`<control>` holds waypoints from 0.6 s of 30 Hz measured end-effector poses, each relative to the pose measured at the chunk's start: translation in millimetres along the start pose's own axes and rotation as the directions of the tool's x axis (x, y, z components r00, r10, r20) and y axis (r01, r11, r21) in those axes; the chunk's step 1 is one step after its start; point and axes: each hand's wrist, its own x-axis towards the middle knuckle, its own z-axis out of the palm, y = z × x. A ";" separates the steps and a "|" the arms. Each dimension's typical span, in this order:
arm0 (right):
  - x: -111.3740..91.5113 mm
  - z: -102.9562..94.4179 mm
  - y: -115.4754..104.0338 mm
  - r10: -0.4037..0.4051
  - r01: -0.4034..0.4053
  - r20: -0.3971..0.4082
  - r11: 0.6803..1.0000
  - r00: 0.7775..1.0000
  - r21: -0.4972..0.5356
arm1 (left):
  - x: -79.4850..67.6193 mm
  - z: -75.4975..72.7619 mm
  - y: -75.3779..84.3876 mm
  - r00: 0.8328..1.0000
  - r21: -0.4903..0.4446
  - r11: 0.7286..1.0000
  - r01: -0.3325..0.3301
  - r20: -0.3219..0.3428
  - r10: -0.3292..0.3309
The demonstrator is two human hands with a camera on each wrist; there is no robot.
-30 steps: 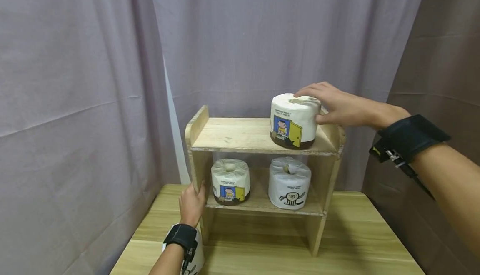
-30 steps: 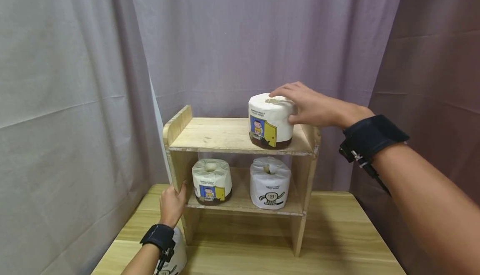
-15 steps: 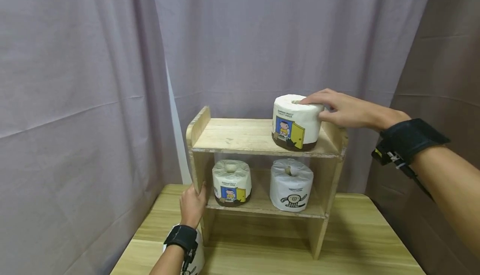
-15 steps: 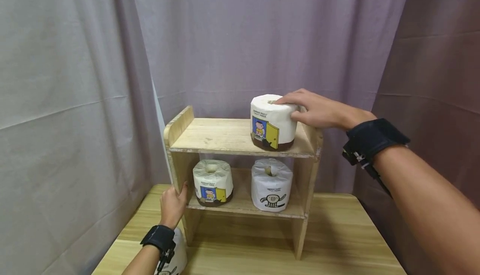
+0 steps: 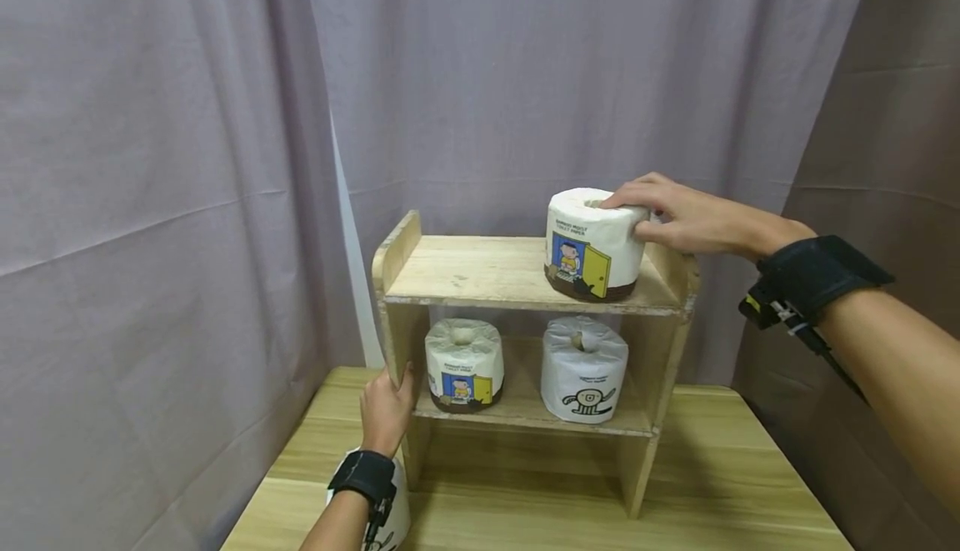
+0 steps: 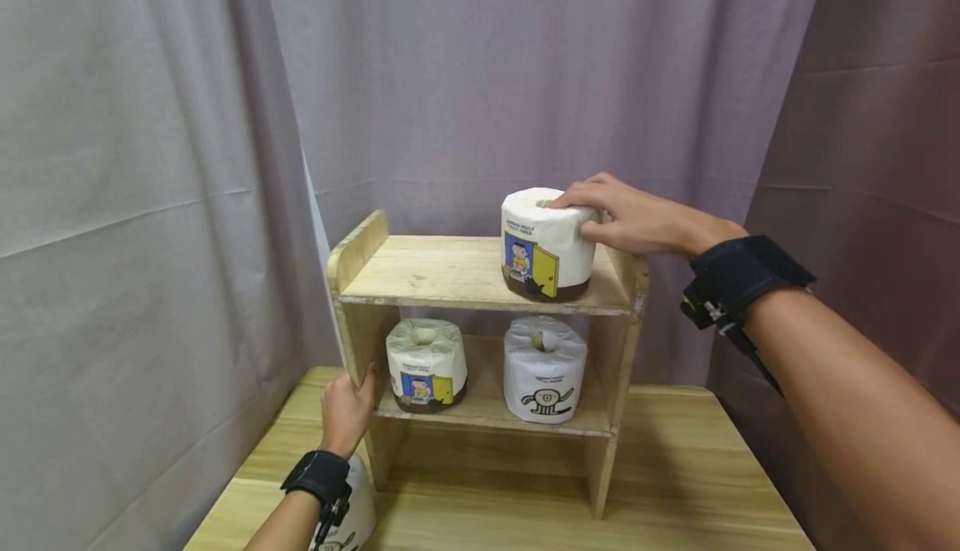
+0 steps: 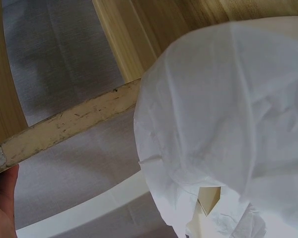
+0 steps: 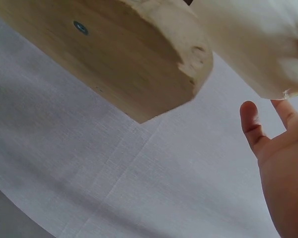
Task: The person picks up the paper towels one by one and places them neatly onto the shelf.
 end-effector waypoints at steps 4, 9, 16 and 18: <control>-1.2 -2.1 -0.9 0.009 -0.009 0.017 1.000 1.000 0.011 | -1.9 1.9 0.9 1.000 0.002 1.000 0.002 -0.004 -0.002; -4.8 -5.5 -1.7 0.028 -0.029 0.027 0.999 0.999 0.038 | -1.1 3.8 0.9 1.000 0.007 1.000 -0.003 0.004 0.003; -5.1 -7.5 -1.0 0.018 -0.019 0.025 0.999 1.000 0.041 | -1.0 5.3 -1.9 1.000 -0.002 1.000 0.021 0.005 -0.021; -5.7 -7.7 -1.8 0.034 -0.035 0.022 0.999 0.999 0.031 | -1.7 5.8 -2.6 1.000 -0.001 1.000 0.028 0.007 -0.028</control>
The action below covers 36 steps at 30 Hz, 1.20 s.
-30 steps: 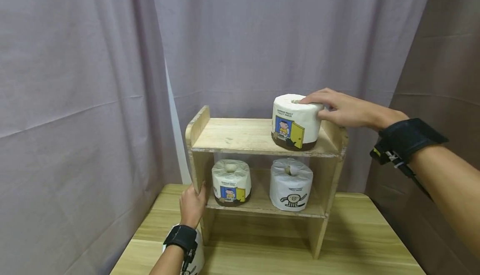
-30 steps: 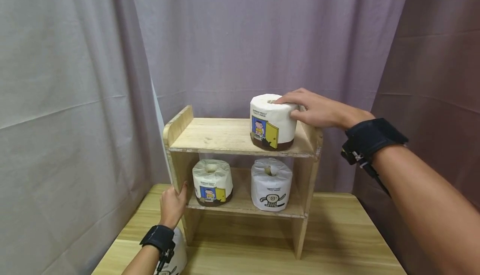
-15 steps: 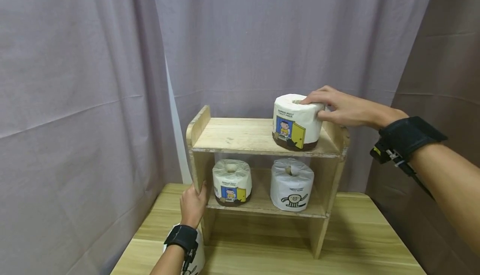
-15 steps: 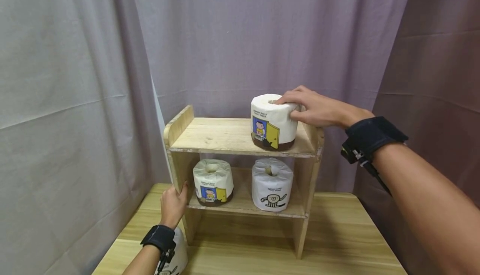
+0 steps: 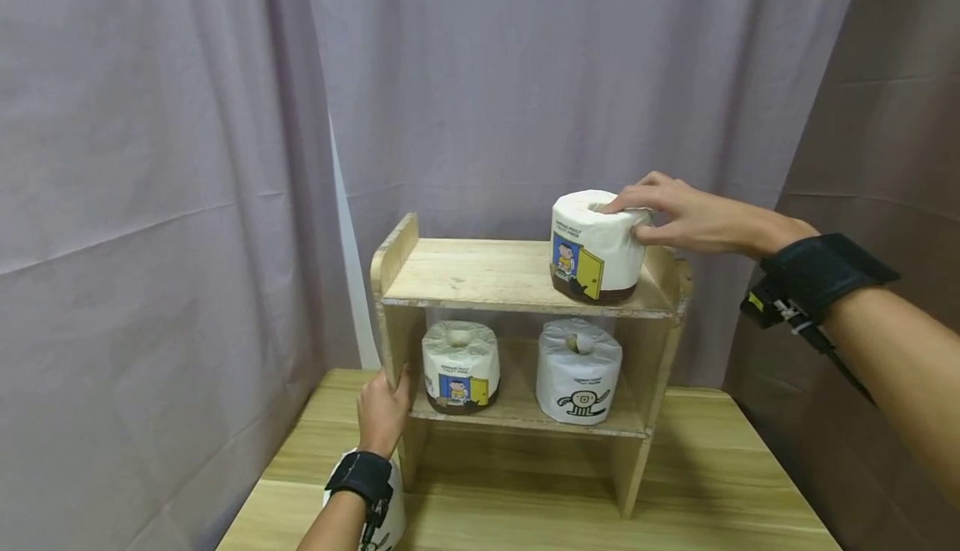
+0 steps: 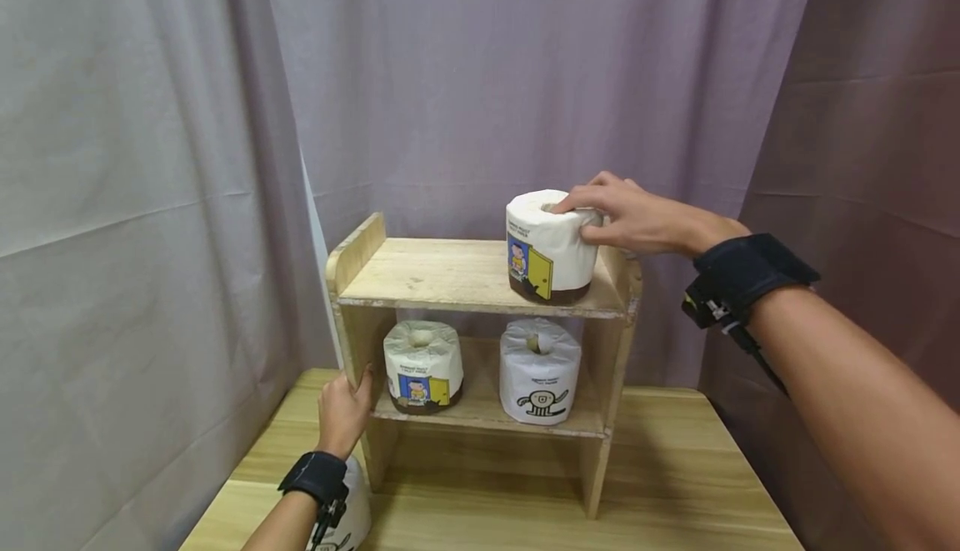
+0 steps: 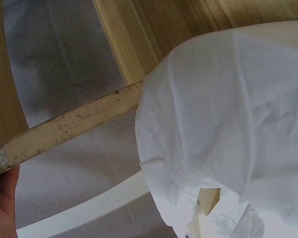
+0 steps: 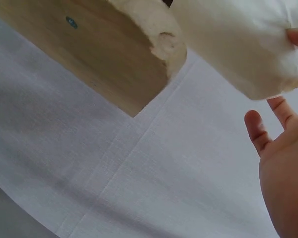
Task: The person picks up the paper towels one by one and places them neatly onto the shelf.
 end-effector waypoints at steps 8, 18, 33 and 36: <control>-3.2 1.1 -9.5 0.052 -0.053 -0.021 0.998 0.998 -0.040 | -5.5 3.1 -4.0 1.000 0.020 0.999 -0.029 0.006 0.029; 4.0 9.8 -19.1 0.021 -0.045 -0.144 0.985 0.989 -0.166 | -6.6 7.7 -4.5 0.999 0.026 0.999 -0.024 0.034 0.024; 7.9 26.7 -37.1 0.107 -0.153 -0.275 0.977 0.956 -0.151 | -6.8 4.8 -11.2 0.999 0.024 1.000 0.005 0.045 -0.006; 11.0 28.9 -40.6 0.090 -0.142 -0.283 0.975 0.955 -0.169 | -6.1 2.6 -12.8 0.999 0.022 1.000 0.002 0.047 -0.003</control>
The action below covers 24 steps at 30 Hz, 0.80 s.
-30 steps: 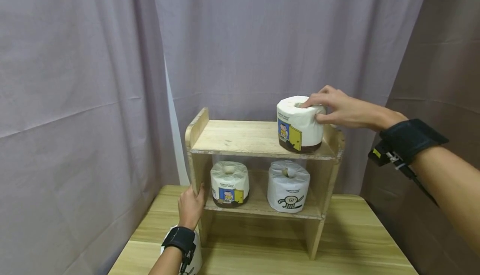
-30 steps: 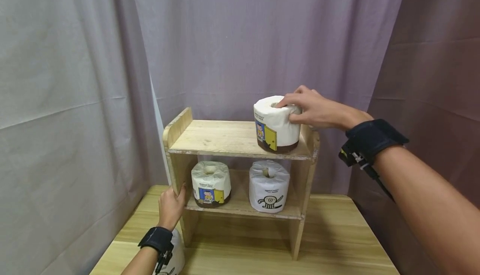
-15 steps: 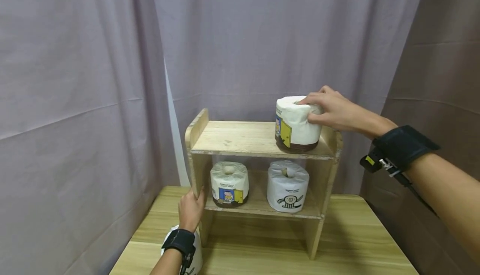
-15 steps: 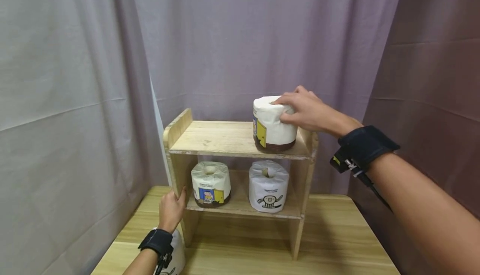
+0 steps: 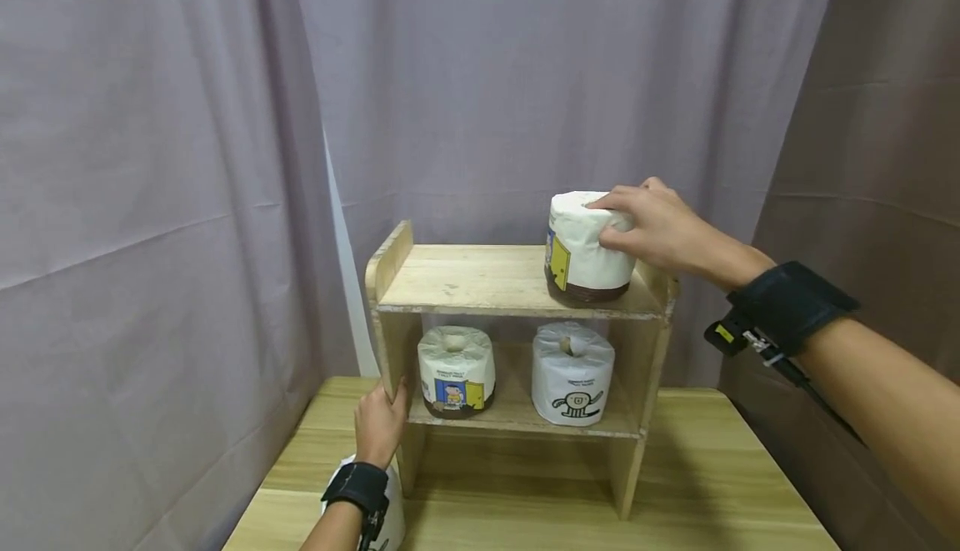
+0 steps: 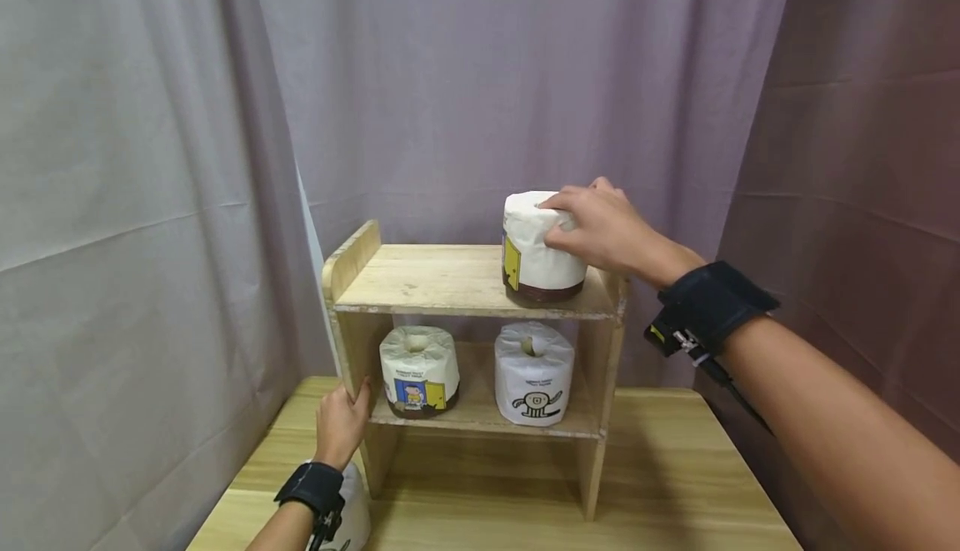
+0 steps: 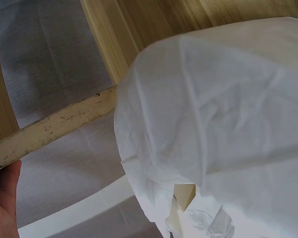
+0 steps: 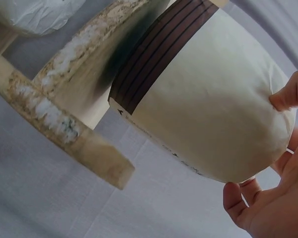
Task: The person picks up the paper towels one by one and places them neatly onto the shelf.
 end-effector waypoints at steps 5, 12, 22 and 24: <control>1.6 3.6 -6.1 -0.020 0.019 -0.033 0.999 0.999 -0.037 | 2.1 -5.4 -4.2 1.000 0.013 1.000 -0.012 -0.013 0.012; 1.0 4.8 -13.4 -0.007 0.002 -0.046 0.996 0.999 -0.093 | 4.6 -6.7 -4.2 0.999 0.009 0.999 -0.044 -0.022 0.044; 1.9 9.0 -17.3 0.031 -0.034 -0.031 0.994 0.999 -0.108 | 2.5 -2.5 2.1 0.998 0.024 0.998 -0.063 -0.029 0.064; 1.5 9.9 -17.6 0.030 -0.034 -0.034 0.993 0.999 -0.109 | 1.3 -2.0 3.4 0.998 0.025 0.998 -0.063 -0.021 0.064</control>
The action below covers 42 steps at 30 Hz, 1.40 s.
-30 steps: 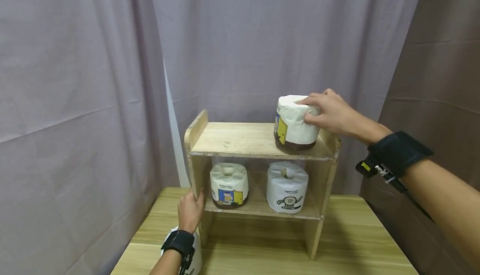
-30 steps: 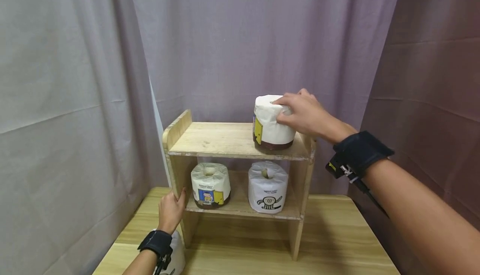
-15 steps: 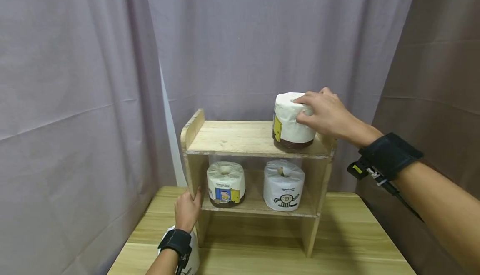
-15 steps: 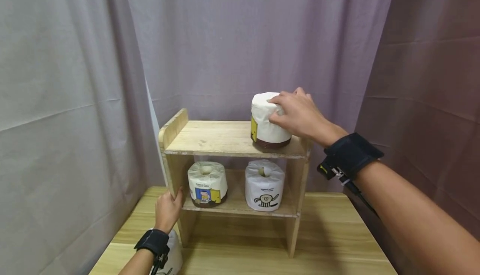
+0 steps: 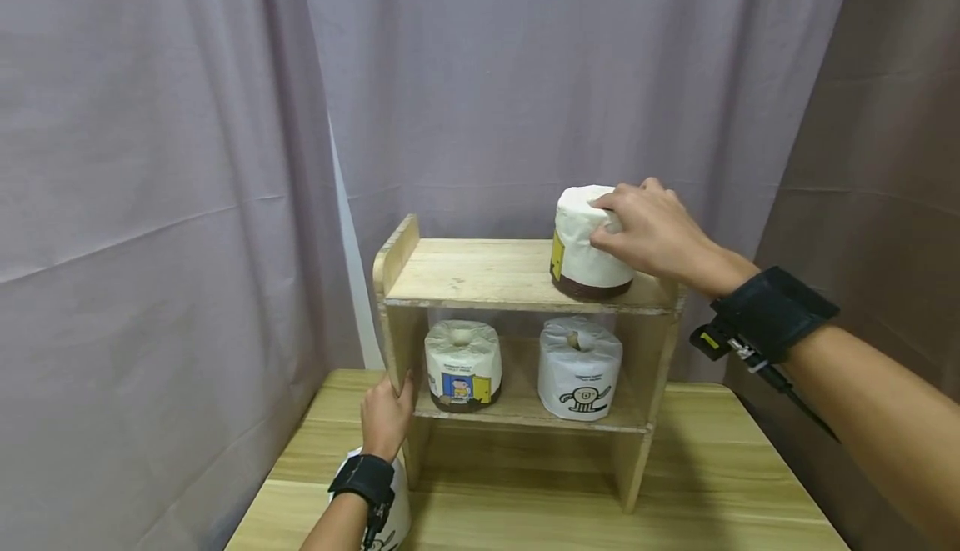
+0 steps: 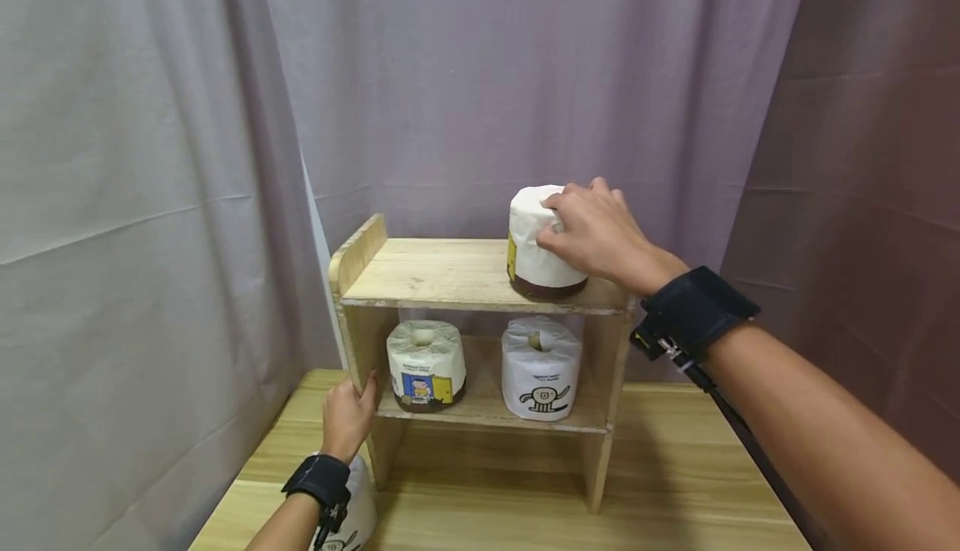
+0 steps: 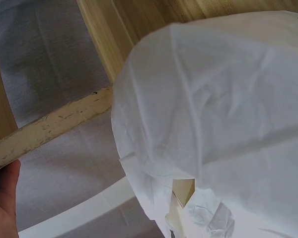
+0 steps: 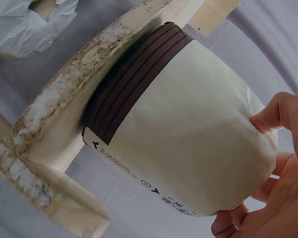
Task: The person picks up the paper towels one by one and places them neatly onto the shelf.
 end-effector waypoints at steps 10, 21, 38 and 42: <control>6.0 -1.4 -3.8 -0.022 0.022 0.023 1.000 0.999 0.004 | -1.9 -0.8 3.2 1.000 0.003 1.000 0.000 -0.017 0.000; -1.7 1.9 6.8 -0.035 0.034 0.056 0.999 0.998 0.027 | -6.9 -1.0 6.7 1.000 -0.010 1.000 0.014 0.001 -0.014; -8.1 -3.6 68.4 -0.291 0.235 0.126 0.911 0.948 0.339 | -9.3 -6.1 -1.1 1.000 -0.013 1.000 0.006 -0.013 -0.006; -7.5 4.5 75.4 -0.256 0.204 0.097 0.908 0.962 0.366 | -12.3 -3.9 -2.0 1.000 -0.009 1.000 -0.008 -0.011 0.008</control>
